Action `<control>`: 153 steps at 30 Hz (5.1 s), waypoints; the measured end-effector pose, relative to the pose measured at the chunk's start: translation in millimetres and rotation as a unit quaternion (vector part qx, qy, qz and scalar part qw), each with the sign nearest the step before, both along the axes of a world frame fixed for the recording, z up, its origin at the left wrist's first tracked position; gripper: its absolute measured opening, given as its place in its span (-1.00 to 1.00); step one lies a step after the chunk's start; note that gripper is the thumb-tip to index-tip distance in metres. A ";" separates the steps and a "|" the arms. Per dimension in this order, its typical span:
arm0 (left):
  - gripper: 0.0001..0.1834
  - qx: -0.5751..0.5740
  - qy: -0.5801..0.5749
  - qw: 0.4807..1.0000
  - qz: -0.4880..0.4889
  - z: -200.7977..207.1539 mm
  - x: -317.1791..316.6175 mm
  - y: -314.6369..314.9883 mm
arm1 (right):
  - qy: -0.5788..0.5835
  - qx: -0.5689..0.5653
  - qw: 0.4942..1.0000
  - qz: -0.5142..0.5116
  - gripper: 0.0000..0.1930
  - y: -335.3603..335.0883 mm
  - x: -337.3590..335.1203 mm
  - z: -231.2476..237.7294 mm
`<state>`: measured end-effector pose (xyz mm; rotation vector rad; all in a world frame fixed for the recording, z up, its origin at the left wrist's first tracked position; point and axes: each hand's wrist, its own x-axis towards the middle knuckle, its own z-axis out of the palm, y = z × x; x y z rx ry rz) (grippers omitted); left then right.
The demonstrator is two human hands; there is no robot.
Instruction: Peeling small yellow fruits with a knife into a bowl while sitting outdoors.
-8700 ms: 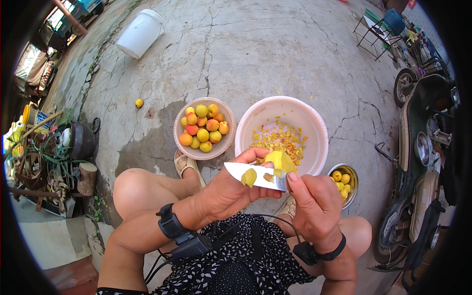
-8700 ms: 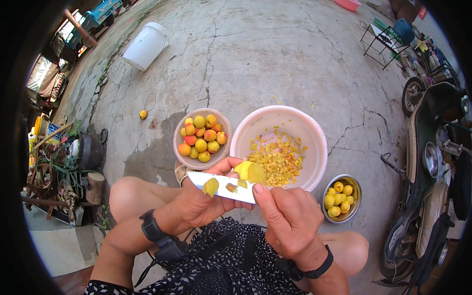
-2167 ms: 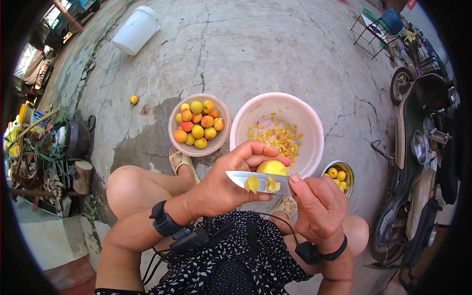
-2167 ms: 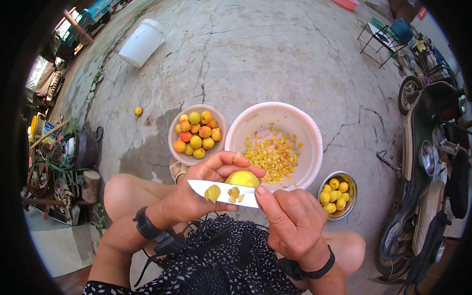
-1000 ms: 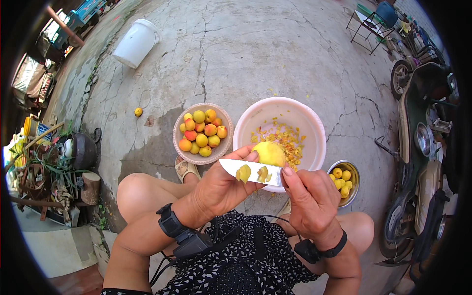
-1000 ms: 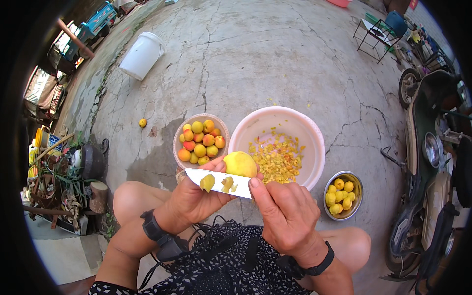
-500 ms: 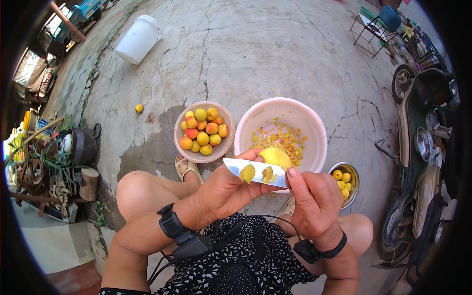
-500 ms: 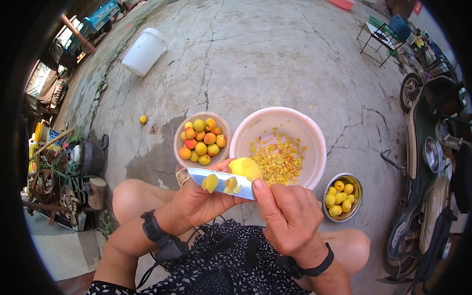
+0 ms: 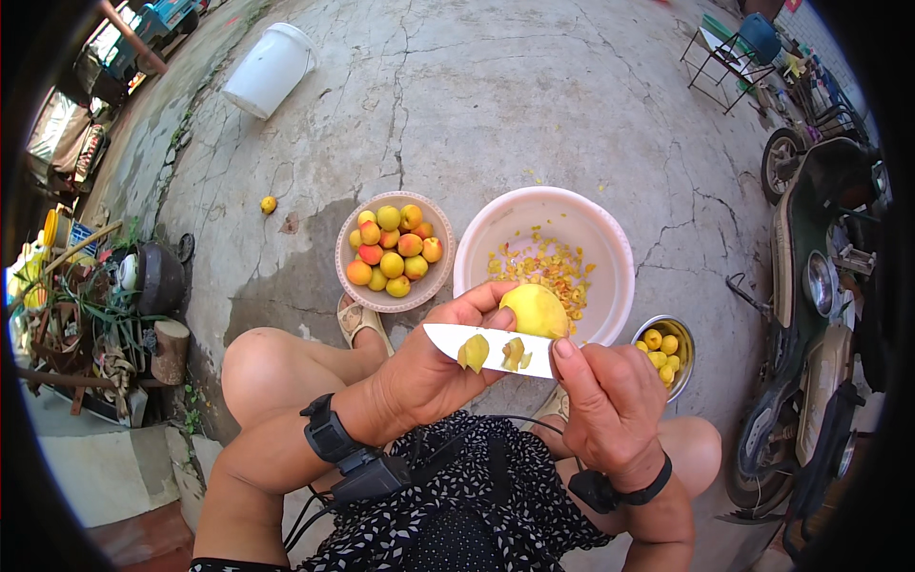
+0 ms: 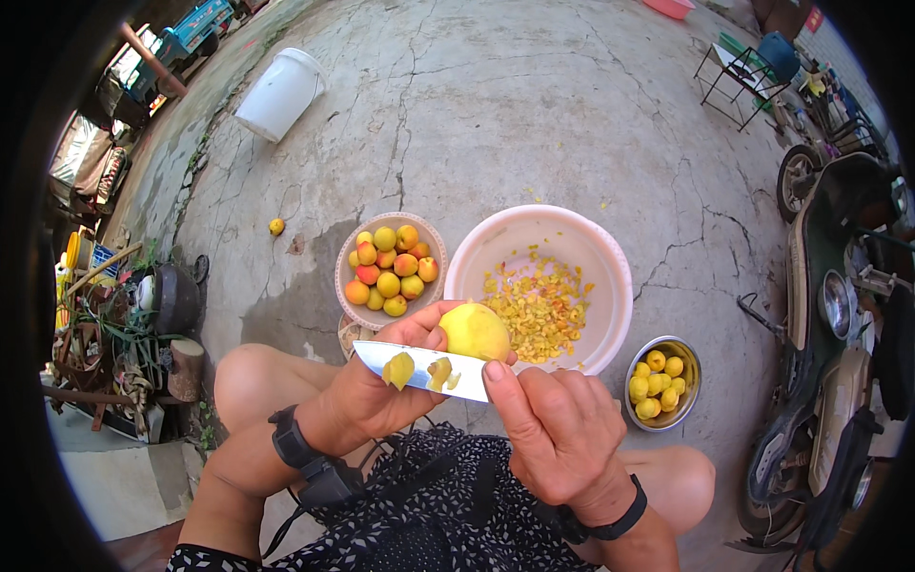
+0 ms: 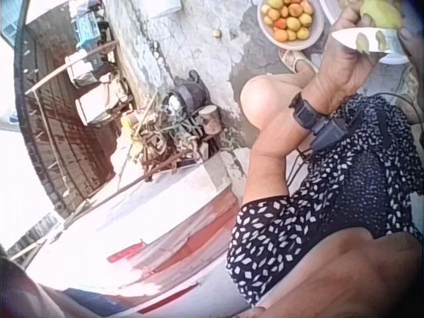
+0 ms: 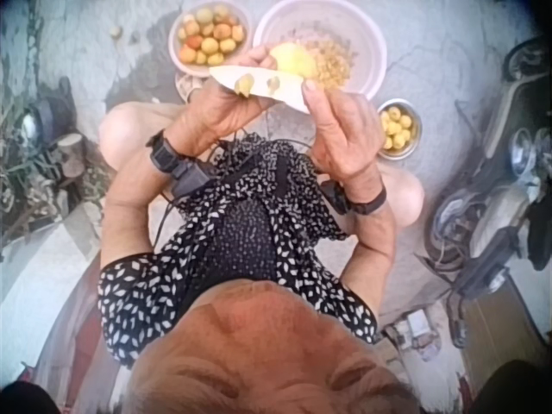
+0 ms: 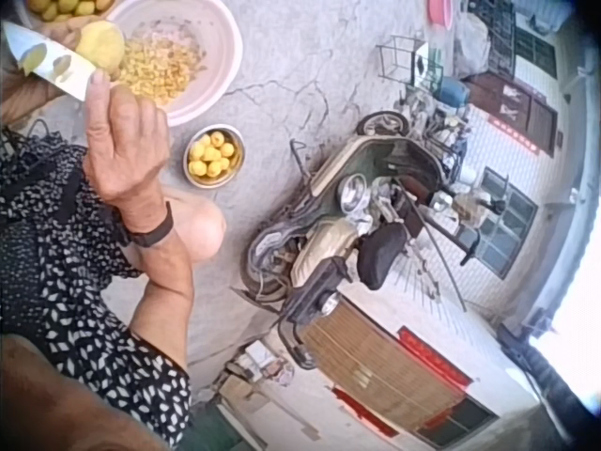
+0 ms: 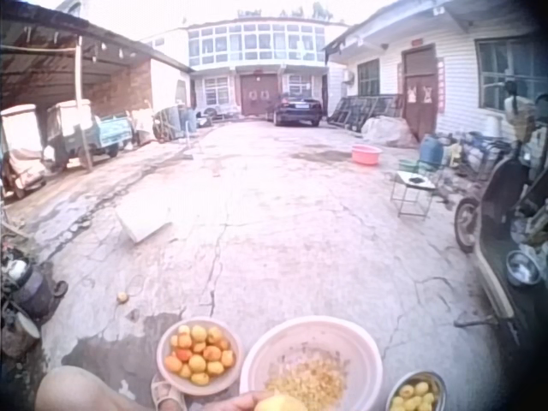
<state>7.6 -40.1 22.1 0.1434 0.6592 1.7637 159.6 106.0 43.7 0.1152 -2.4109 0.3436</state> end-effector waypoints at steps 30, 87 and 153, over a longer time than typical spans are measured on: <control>-0.26 0.015 0.011 1.000 -0.004 -3.9 -2.7 -6.2 | 0.009 -0.040 0.999 0.005 -0.45 6.8 -1.0 -2.2; -0.33 0.025 0.077 0.997 0.002 7.4 -1.9 -1.4 | 0.027 -0.134 0.990 -0.032 -0.55 3.5 -1.9 5.3; -0.25 0.033 0.240 0.970 -0.001 3.3 -10.3 -2.7 | 0.018 -0.109 0.994 0.000 -0.54 4.1 1.4 5.6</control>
